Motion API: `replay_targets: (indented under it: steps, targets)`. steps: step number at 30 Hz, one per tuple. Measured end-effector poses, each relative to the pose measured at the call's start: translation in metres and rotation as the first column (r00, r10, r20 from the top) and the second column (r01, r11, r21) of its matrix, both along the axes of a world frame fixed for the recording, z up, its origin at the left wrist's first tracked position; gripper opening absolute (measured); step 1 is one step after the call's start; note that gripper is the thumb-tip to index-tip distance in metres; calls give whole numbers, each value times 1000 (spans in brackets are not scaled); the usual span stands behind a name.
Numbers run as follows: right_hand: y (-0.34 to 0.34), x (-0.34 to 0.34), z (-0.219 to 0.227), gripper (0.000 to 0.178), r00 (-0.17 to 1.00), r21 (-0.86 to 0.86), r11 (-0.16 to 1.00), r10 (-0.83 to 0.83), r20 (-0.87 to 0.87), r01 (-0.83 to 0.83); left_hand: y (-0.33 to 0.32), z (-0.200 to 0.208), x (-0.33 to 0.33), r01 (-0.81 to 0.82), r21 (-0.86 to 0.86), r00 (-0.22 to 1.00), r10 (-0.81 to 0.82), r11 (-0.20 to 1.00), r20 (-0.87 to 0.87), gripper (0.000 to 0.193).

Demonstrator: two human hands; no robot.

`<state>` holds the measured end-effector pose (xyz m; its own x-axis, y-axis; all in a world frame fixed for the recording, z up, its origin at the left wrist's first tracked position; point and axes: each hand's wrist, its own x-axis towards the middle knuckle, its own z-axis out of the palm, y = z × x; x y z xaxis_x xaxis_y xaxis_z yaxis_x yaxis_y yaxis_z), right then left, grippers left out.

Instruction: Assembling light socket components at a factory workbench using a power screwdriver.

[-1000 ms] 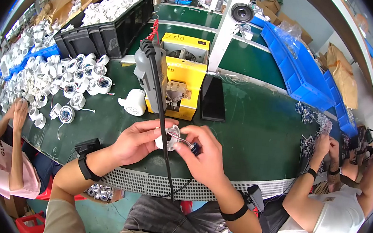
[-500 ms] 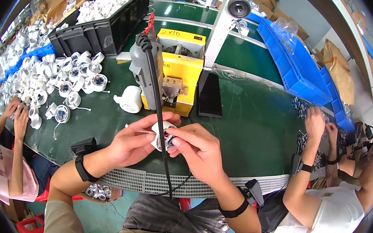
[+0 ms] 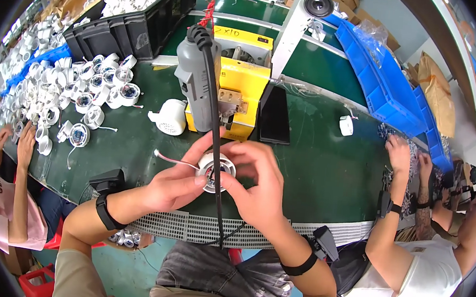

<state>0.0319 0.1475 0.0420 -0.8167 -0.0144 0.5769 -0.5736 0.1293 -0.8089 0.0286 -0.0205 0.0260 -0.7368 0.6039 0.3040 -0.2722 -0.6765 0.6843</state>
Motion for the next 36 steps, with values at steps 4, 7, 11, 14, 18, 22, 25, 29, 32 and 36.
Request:
replay_targets:
  steps: [4, 7, 11, 14, 18, 22, 25, 29, 32, 36]
  targets:
    - [9, -5, 3, 26, 948, 69, 983, 146, 281, -171, -3, -4, -3, -222, -437, 967, 142, 871, -210, 60]
    - [7, -16, 9, 9, 999, 433, 901, 1, 36, -17, -6, -5, -6, -210, -495, 976, 206, 843, -64, 43]
    - [-31, -37, 30, 61, 988, 285, 952, -78, -134, 114, -8, -13, -10, -178, -565, 968, 247, 806, 48, 35]
    - [-55, -54, 29, 69, 972, 184, 975, 83, 220, -125, -7, -23, -15, -144, -584, 965, 243, 799, 95, 35]
    - [-65, -68, 36, 56, 978, -224, 970, 44, -206, -91, -4, -14, -16, -153, -600, 944, 296, 785, 146, 42]
    - [-57, -94, 57, 43, 977, -298, 953, -105, -184, 47, -4, -15, -16, -138, -625, 937, 305, 768, 169, 44]
    - [-62, -103, 54, 37, 981, -337, 939, -127, -150, 70, -7, -15, -18, -140, -655, 937, 313, 742, 155, 42]
    - [-65, -106, 52, 36, 975, -308, 946, -161, -156, 107, -7, -17, -19, -160, -676, 935, 329, 720, 129, 36]
    - [-65, -105, 50, 34, 978, -302, 949, -145, -149, 94, -7, -16, -20, -143, -685, 931, 332, 714, 152, 34]
    - [-64, -104, 51, 29, 980, -296, 952, -130, -149, 81, -6, -12, -19, -144, -681, 922, 347, 718, 170, 32]
